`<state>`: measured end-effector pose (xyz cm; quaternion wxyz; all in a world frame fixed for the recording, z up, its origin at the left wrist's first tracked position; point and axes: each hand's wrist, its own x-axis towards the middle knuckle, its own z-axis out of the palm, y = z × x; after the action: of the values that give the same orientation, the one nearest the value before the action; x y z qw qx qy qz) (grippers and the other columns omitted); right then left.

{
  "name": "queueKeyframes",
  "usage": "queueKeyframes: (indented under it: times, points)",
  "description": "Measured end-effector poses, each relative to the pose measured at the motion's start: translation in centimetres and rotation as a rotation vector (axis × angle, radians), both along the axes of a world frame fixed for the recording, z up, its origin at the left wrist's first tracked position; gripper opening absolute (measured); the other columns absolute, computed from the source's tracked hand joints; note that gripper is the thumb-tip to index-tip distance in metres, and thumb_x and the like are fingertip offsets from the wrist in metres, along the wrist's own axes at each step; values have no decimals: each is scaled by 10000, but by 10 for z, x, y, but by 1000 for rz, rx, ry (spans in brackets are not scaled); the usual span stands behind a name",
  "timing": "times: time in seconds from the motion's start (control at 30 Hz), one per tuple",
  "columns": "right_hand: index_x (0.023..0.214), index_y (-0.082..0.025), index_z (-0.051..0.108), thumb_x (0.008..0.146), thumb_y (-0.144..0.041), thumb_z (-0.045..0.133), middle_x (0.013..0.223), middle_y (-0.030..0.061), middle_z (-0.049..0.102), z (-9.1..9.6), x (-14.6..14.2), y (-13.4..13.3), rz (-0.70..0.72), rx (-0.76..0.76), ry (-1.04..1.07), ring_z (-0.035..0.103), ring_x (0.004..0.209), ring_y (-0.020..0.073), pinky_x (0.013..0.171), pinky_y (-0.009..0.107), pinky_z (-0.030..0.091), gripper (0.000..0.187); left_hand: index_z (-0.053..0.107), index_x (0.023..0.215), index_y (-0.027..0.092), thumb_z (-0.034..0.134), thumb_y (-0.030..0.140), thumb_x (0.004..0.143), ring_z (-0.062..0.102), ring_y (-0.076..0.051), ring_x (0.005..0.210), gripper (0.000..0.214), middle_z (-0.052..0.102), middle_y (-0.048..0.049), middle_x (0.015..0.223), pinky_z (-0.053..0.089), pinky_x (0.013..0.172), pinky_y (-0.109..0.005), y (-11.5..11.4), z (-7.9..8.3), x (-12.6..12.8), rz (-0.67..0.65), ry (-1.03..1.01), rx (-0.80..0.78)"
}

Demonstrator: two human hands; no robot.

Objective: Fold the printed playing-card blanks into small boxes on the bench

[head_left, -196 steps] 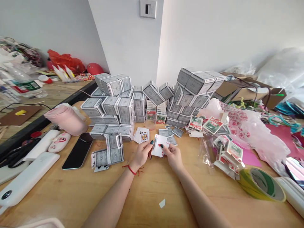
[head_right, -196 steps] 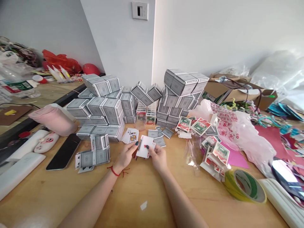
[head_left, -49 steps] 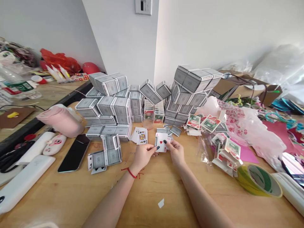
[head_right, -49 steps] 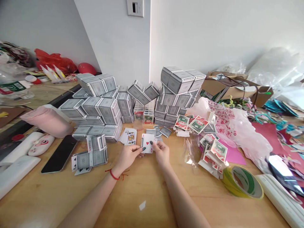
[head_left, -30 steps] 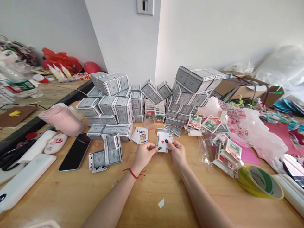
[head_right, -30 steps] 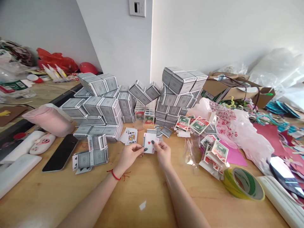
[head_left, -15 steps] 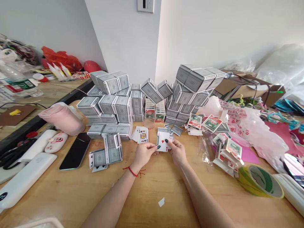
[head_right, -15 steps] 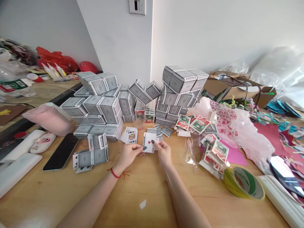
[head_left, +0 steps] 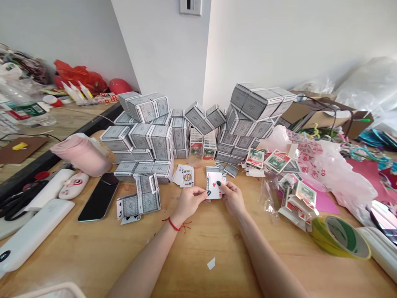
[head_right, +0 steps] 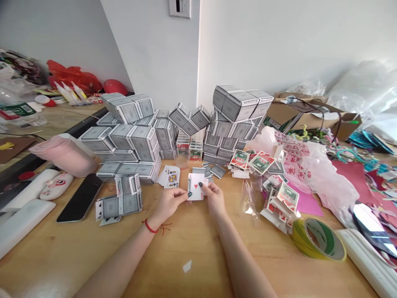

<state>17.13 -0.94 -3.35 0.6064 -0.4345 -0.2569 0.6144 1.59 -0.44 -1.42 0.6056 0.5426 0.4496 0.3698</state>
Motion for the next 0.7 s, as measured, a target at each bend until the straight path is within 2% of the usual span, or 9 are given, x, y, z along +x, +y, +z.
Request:
queueKeyframes:
  times: [0.13, 0.23, 0.33, 0.5, 0.7]
  points:
    - [654, -162, 619, 565, -336, 743, 619, 15, 661, -1, 3, 2, 9, 8, -1, 577, 529, 132, 540, 263, 464, 232, 648, 701, 138, 577, 332, 700, 643, -181, 655, 207, 681, -45, 657, 517, 679, -295, 1, 1, 1, -14, -45, -26]
    - [640, -163, 621, 556, -323, 750, 613, 9, 657, -4, 4, 3, -31, 19, -25, 572, 527, 125, 526, 249, 456, 222, 643, 720, 131, 605, 339, 678, 640, -178, 651, 216, 680, -51, 688, 526, 660, -297, 1, -1, 2, 34, -59, -48]
    - [620, -164, 620, 555, -320, 751, 593, 3, 647, -5, 3, 2, -58, 17, -72, 556, 502, 115, 508, 242, 445, 214, 641, 730, 134, 649, 365, 633, 629, -170, 632, 251, 672, -51, 698, 524, 573, -268, 1, -2, 2, 91, -5, -32]
    - [585, -168, 601, 549, -341, 747, 567, -5, 636, -1, 0, -1, -69, 9, -134, 547, 483, 116, 499, 247, 434, 229, 644, 685, 140, 659, 434, 604, 616, -169, 605, 306, 659, -50, 646, 483, 457, -229, 2, -3, 0, 109, 85, -10]
    - [582, -166, 582, 558, -327, 747, 554, -16, 622, -1, 0, -2, -51, 7, -131, 523, 468, 98, 479, 229, 414, 231, 640, 613, 134, 619, 424, 650, 603, -150, 525, 293, 653, -48, 572, 472, 519, -239, 2, -7, 1, 109, 141, 42]
